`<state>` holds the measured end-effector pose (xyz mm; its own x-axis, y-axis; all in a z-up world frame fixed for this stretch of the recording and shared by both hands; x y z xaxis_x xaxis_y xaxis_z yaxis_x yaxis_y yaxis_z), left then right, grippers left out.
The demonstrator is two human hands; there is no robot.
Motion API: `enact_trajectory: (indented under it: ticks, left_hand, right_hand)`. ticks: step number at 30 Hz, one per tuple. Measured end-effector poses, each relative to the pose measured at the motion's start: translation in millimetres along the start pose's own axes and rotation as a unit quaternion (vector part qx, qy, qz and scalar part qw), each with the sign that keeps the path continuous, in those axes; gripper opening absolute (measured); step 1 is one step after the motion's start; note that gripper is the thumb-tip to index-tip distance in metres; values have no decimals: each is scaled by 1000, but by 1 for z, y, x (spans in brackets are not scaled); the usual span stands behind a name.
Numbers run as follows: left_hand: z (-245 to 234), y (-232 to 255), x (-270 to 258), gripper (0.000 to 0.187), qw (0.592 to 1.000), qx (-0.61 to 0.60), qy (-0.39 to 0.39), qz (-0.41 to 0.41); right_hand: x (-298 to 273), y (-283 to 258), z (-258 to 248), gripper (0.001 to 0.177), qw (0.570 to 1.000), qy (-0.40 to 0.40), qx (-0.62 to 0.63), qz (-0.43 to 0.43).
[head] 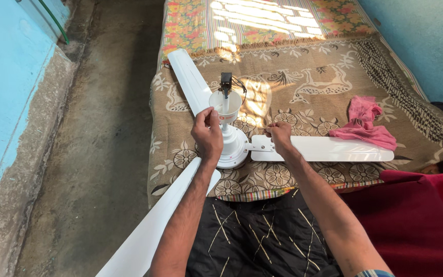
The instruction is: The person attaches fan blades to the motor housing using a screwdriver, then wipes the motor housing with a cloth. The fan remains on the bed during the process.
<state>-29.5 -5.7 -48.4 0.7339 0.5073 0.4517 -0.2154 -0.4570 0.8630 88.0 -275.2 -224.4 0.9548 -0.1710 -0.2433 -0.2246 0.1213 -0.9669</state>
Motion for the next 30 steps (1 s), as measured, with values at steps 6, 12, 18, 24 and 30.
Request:
enact_trajectory:
  ticks: [6,12,18,24,30]
  left_hand:
    - [-12,-62,14,22,994,36,7,-100]
    - [26,-155,37,23,973,27,-136,-185]
    - [105,-237,60,15,954,160,-245,-69]
    - [157,-271,66,55,949,109,-236,179]
    - [180,-311,37,45,871,-274,-373,-165]
  right_hand:
    - [23,26,19,5,998,-17,-53,-11]
    - [39,37,37,0,994,-33,-96,-44]
    - [52,36,39,5,986,-24,-163,-39]
    - [64,35,45,5,980,-52,-189,-12]
    - [77,46,51,13,974,-75,-214,21]
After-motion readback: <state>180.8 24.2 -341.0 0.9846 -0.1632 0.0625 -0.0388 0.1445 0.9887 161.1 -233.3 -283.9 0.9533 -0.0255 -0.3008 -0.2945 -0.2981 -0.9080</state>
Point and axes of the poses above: each hand's wrist, its own x-axis towards the middle knuckle, its own z-axis out of the palm, y = z × x, the point moved 5 cm from there along x, towards the middle knuckle, and after that the axes turned 11 degrees about x, right-handed, at the moved point
